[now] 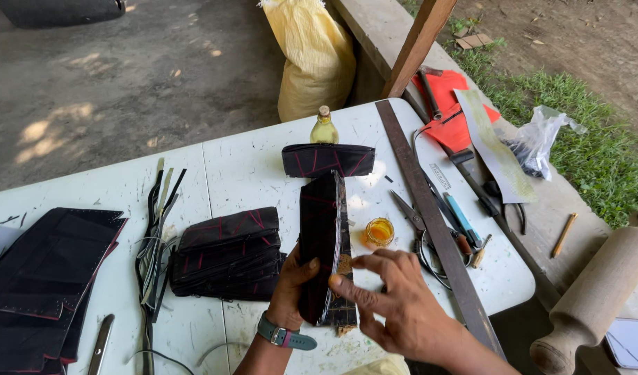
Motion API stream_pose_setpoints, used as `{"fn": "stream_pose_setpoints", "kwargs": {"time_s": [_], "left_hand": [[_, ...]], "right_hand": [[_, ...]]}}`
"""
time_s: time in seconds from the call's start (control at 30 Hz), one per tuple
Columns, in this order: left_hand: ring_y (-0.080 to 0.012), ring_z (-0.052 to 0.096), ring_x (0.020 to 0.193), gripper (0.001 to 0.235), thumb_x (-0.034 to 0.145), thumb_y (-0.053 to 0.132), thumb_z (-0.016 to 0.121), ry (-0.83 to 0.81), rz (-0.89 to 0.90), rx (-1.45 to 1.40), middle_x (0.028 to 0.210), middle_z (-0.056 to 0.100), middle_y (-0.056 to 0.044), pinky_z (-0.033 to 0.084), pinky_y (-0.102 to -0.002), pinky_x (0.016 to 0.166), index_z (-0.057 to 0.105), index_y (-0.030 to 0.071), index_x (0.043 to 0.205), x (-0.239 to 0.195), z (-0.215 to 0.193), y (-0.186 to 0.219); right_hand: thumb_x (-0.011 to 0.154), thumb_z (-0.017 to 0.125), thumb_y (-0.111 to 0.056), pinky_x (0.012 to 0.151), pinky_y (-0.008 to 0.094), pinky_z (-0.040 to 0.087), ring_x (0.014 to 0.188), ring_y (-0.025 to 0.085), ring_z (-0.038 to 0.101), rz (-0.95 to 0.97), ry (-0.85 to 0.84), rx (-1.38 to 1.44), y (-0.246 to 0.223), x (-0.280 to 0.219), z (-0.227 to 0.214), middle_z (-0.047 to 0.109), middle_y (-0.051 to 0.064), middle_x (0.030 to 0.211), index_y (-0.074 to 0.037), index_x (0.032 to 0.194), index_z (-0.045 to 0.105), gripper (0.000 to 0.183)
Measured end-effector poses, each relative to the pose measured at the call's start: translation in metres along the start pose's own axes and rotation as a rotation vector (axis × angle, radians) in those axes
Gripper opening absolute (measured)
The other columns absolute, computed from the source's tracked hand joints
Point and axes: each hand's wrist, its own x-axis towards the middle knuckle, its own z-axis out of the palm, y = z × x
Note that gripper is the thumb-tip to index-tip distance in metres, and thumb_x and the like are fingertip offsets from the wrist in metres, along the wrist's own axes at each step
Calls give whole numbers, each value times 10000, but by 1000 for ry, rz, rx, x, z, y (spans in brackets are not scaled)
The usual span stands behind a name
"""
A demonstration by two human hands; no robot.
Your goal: The person repeatedly applies a yellow substance from a small jar to the edges and surfaces of black leather wallets using their fingers. They handle the wallets one at a time, turning them over and rubbing the conditioner into the seams and corners before placing them back on the table.
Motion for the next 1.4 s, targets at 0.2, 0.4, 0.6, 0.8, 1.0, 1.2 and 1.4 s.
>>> {"fn": "stream_pose_setpoints", "kwargs": {"time_s": [0.2, 0.4, 0.6, 0.8, 1.0, 1.2, 1.4], "left_hand": [[-255, 712, 1044, 537, 958, 75, 715, -75, 3, -93, 1229, 692, -165, 602, -403, 879, 479, 4, 1436, 3, -17, -3], [-309, 706, 1078, 547, 868, 32, 675, 141, 144, -65, 1245, 706, -186, 601, -437, 898, 523, 11, 1393, -13, -38, 18], [-267, 659, 1192, 559, 885, 26, 732, 200, 176, -121, 1315, 649, -127, 539, -440, 1076, 513, 33, 1400, -16, -43, 19], [-302, 699, 1106, 492, 843, 79, 717, 220, 30, -183, 1208, 721, -167, 566, -442, 967, 617, 2, 1319, -9, -17, 8], [-263, 723, 1073, 303, 908, 29, 679, 323, 3, -258, 1159, 737, -195, 595, -344, 952, 636, -87, 1185, 4, -4, 3], [-253, 756, 975, 238, 886, 35, 691, 398, -18, -191, 1081, 753, -204, 629, -311, 864, 683, -90, 1089, 5, 2, -9], [-235, 772, 891, 219, 885, 49, 702, 392, -70, -188, 1017, 768, -189, 635, -276, 770, 702, -78, 1063, 2, 3, -13]], "right_hand": [[869, 825, -183, 1045, 465, 448, 1257, 248, 568, -137, -7, -73, -19, -25, 5, 574, 59, 1356, -331, 1341, 672, 517], [730, 804, -360, 1008, 429, 372, 1212, 269, 470, 433, -330, -367, 91, 11, -12, 551, 53, 1383, -263, 1266, 720, 551], [795, 755, -545, 1087, 378, 321, 1303, 231, 391, 590, -698, -377, 127, 21, 30, 489, 25, 1448, -279, 1240, 731, 519], [779, 771, -512, 1107, 402, 298, 1370, 234, 356, 567, -703, -342, 130, 27, 30, 458, 9, 1505, -240, 1157, 770, 466], [726, 812, -410, 1118, 440, 289, 1377, 275, 336, 647, -528, -252, 97, 4, -10, 466, 25, 1523, -272, 1199, 773, 494], [761, 826, -203, 1236, 526, 291, 1456, 340, 410, 322, 17, 711, 59, -25, -23, 456, 160, 1523, -163, 1313, 710, 566], [676, 779, -133, 1133, 501, 353, 1387, 329, 453, 351, 75, 548, 47, -12, -21, 464, 167, 1491, -180, 1424, 625, 765]]}}
